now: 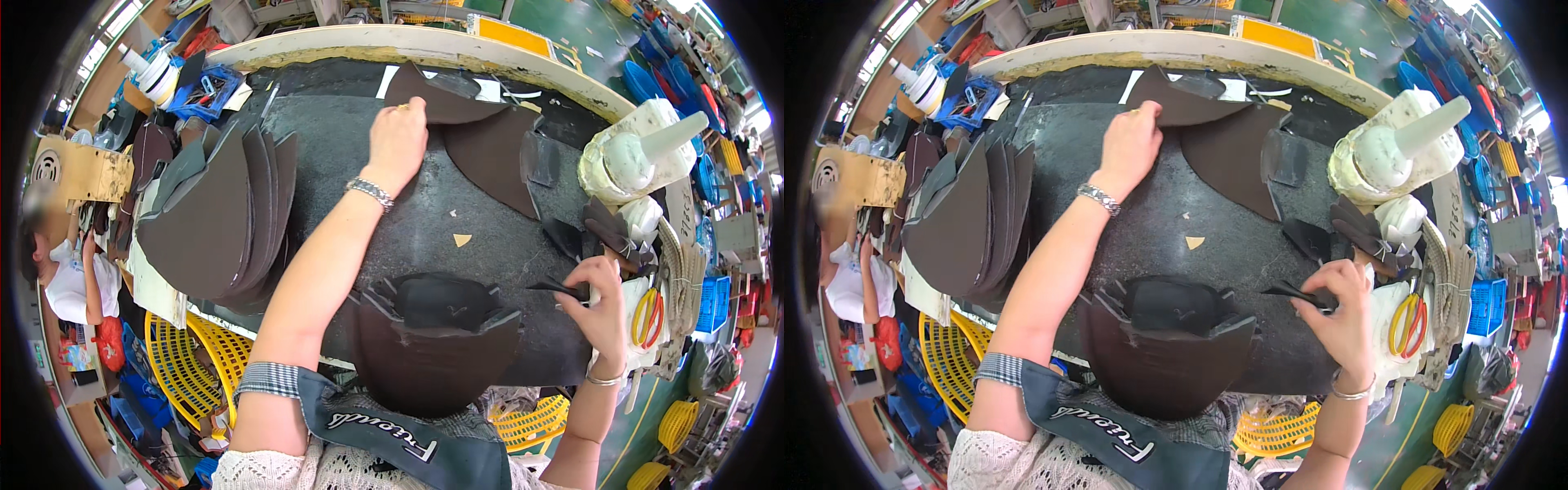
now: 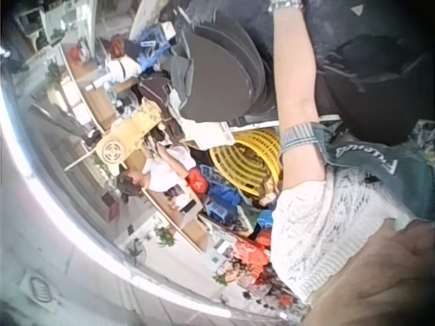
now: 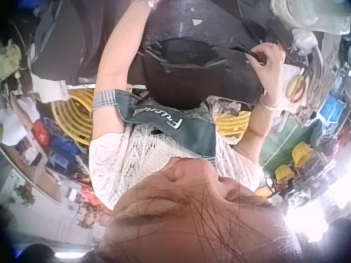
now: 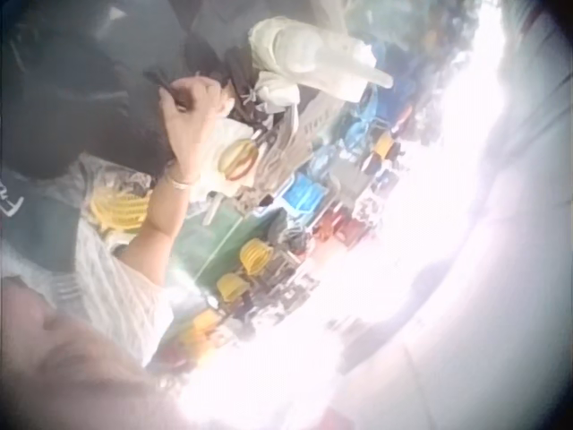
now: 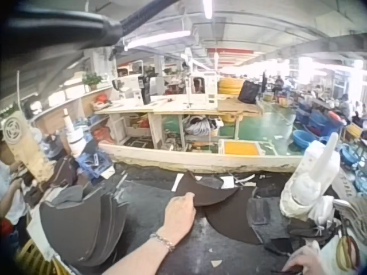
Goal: The person aligns and attaches small leather reinforcement patches onto shoe upper pieces by hand, pressing them together and stacking the assembled pieces.
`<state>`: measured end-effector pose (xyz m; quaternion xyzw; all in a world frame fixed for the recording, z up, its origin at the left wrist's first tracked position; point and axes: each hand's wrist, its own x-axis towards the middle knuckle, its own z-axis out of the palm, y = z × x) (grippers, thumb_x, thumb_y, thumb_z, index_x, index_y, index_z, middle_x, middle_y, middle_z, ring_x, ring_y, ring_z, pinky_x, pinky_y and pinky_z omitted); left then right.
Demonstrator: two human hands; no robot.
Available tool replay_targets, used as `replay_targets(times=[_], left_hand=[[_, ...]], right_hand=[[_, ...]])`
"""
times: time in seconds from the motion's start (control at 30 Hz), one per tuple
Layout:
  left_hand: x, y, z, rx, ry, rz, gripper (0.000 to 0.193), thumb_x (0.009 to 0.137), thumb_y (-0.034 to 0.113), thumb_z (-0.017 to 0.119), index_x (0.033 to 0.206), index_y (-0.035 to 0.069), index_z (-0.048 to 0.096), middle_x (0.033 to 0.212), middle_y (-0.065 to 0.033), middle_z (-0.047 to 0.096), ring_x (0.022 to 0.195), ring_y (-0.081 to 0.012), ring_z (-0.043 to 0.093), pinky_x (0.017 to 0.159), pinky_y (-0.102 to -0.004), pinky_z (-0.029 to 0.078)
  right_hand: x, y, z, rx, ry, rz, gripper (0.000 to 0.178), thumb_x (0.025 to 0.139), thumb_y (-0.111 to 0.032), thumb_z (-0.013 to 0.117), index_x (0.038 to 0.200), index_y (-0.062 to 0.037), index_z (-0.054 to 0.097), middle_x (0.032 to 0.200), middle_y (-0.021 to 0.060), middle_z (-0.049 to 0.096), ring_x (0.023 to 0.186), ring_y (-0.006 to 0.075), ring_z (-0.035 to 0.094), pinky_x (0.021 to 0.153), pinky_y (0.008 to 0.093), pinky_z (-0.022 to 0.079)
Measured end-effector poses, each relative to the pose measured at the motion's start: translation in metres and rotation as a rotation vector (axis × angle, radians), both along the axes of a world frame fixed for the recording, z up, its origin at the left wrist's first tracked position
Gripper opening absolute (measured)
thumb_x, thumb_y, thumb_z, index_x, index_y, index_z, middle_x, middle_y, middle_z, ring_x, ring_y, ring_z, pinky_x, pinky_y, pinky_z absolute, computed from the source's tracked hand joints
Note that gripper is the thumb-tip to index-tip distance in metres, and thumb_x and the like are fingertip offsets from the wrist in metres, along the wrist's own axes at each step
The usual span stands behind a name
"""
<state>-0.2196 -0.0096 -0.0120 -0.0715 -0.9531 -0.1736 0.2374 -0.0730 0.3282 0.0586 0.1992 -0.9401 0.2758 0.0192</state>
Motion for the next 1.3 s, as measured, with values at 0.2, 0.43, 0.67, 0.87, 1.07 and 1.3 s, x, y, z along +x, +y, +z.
replay_targets(times=[0.2,0.43,0.67,0.87,1.07,1.3], left_hand=[[0.11,0.036,0.086,0.196,0.416,-0.315,0.032,0.072,-0.008,0.07,0.101,0.008,0.072,0.091,-0.0071,0.069,0.084,-0.028,0.067,0.083,-0.0368,0.055],[0.279,0.026,0.076,0.017,-0.336,-0.868,0.042,0.08,0.032,0.071,0.111,0.004,0.068,0.105,-0.0087,0.068,0.096,-0.0287,0.066,0.086,-0.037,0.055],[0.271,0.018,0.082,0.892,-0.608,-0.318,0.052,0.079,0.024,0.081,0.121,0.0,0.06,0.096,-0.0129,0.07,0.09,-0.0217,0.07,0.077,-0.0331,0.056],[0.272,0.011,0.054,1.407,-0.607,-0.076,0.012,0.091,0.002,0.067,0.1,-0.004,0.061,0.081,-0.0053,0.067,0.074,-0.0093,0.068,0.063,-0.022,0.057],[0.26,0.008,0.032,1.313,-0.611,0.046,0.033,0.091,-0.003,0.063,0.115,0.003,0.039,0.087,-0.0067,0.056,0.064,-0.01,0.063,0.054,-0.0231,0.058],[0.262,0.011,0.025,1.349,-0.587,0.092,0.049,0.091,-0.004,0.063,0.123,0.006,0.027,0.086,-0.0084,0.054,0.058,-0.0106,0.062,0.049,-0.0226,0.055]], right_hand=[[0.012,0.024,-0.015,-0.616,-0.256,-0.372,0.022,0.077,0.006,0.074,0.095,-0.0007,0.063,0.089,0.0011,0.063,0.082,0.007,0.056,0.075,0.0227,0.045],[0.024,-0.014,-0.003,-0.726,-0.109,-0.395,0.014,0.085,0.0,0.071,0.099,-0.0005,0.071,0.082,-0.0021,0.066,0.072,0.0034,0.055,0.064,0.0188,0.041],[0.054,-0.085,0.011,-0.38,-0.401,0.403,0.016,0.08,-0.006,0.075,0.095,-0.0026,0.07,0.084,0.0142,0.069,0.075,0.0277,0.07,0.067,0.0337,0.054],[0.041,-0.104,-0.002,-0.633,-0.765,0.068,0.01,0.089,-0.006,0.07,0.096,0.0,0.065,0.072,-0.0022,0.061,0.063,0.0014,0.054,0.054,0.0201,0.043],[0.023,-0.125,-0.035,-0.531,-0.459,0.101,0.019,0.088,-0.006,0.071,0.102,-0.001,0.06,0.073,0.001,0.061,0.064,0.0048,0.057,0.056,0.0204,0.045],[0.018,-0.135,-0.028,-0.456,-0.483,0.012,0.026,0.086,-0.006,0.072,0.103,-0.0016,0.054,0.075,0.0034,0.064,0.068,0.0076,0.06,0.057,0.0217,0.046]])
